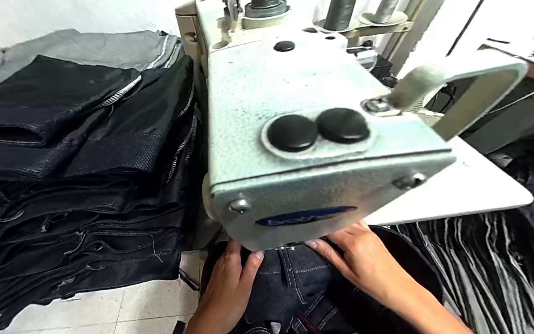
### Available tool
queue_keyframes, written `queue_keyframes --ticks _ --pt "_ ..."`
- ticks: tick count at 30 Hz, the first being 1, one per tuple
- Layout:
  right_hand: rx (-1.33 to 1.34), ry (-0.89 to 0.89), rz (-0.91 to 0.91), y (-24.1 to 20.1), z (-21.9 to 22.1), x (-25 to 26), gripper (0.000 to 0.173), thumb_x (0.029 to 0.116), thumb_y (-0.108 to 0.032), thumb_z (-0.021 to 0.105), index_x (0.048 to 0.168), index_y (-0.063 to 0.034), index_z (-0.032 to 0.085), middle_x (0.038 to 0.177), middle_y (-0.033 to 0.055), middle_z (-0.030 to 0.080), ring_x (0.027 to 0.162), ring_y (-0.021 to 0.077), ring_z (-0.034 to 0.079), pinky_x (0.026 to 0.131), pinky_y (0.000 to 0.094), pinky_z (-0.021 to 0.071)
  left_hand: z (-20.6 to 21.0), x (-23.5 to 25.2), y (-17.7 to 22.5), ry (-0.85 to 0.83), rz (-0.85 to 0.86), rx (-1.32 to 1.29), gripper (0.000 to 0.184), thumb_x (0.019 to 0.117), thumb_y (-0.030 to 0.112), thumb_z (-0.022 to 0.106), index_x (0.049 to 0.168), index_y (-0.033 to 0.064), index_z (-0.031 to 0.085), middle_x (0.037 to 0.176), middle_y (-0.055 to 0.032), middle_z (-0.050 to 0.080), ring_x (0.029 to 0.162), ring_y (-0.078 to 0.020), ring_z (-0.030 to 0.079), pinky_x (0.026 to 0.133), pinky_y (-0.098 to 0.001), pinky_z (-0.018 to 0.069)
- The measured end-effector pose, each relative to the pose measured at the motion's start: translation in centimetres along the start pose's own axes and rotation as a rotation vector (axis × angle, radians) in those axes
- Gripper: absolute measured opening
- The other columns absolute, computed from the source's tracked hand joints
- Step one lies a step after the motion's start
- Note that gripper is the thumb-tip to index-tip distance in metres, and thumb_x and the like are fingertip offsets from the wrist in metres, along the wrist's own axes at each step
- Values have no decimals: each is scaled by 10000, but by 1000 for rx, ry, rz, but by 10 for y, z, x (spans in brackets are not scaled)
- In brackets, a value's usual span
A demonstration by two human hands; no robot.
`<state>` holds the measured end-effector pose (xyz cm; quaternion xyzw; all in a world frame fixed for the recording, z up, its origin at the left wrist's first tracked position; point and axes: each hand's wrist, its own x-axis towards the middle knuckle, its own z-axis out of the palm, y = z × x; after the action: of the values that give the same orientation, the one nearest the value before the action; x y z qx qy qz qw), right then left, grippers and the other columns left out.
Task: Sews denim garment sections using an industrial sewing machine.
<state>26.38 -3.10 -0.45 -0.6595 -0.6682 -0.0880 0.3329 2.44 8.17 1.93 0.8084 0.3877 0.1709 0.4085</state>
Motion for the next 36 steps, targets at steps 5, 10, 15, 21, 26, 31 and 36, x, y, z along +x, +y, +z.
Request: queue_keyframes --ticks 5,10,15,21,26,31,36 --pt "3 8 17 -1 3 -3 501 1064 -493 437 809 -140 684 712 -1 649 752 163 652 810 395 498 4 4 6 -1 -33 56 587 1041 466 443 1297 -41 590 1042 -128 719 1026 -175 692 927 -393 546" --pt "39 57 13 3 11 -5 502 1067 -500 433 795 -150 667 696 -10 636 733 141 636 805 362 484 20 3 -2 194 175 -126 417 1028 235 522 1259 -109 567 1073 -114 731 1034 -40 685 946 -238 541" --pt "1 138 42 11 20 29 430 993 -377 544 702 -80 651 619 46 586 613 219 608 660 432 470 11 31 7 178 -29 -158 268 946 13 582 1150 -146 654 1123 -239 691 1126 -200 638 1030 -333 470" --pt "68 56 41 13 11 39 361 984 -347 572 774 -81 698 673 43 639 667 191 644 706 408 491 5 35 -5 264 323 157 185 882 46 621 958 -79 733 943 -217 740 951 -301 734 895 -426 569" --pt "80 61 23 8 7 40 280 937 -252 596 767 -62 712 709 68 666 702 208 664 721 412 504 11 36 -12 349 381 227 183 847 80 635 902 -58 741 889 -201 747 894 -323 744 831 -460 584" --pt "108 54 38 2 0 35 270 960 -221 597 831 -30 737 845 126 728 854 262 709 831 447 508 8 36 -13 349 444 272 165 853 72 618 835 -46 731 828 -187 735 825 -290 742 775 -391 590" --pt "114 -7 13 16 15 42 302 982 -248 568 885 -44 768 881 108 742 901 275 710 852 505 508 -5 32 10 157 208 327 188 920 5 586 936 -101 740 932 -257 736 918 -377 719 874 -484 541"
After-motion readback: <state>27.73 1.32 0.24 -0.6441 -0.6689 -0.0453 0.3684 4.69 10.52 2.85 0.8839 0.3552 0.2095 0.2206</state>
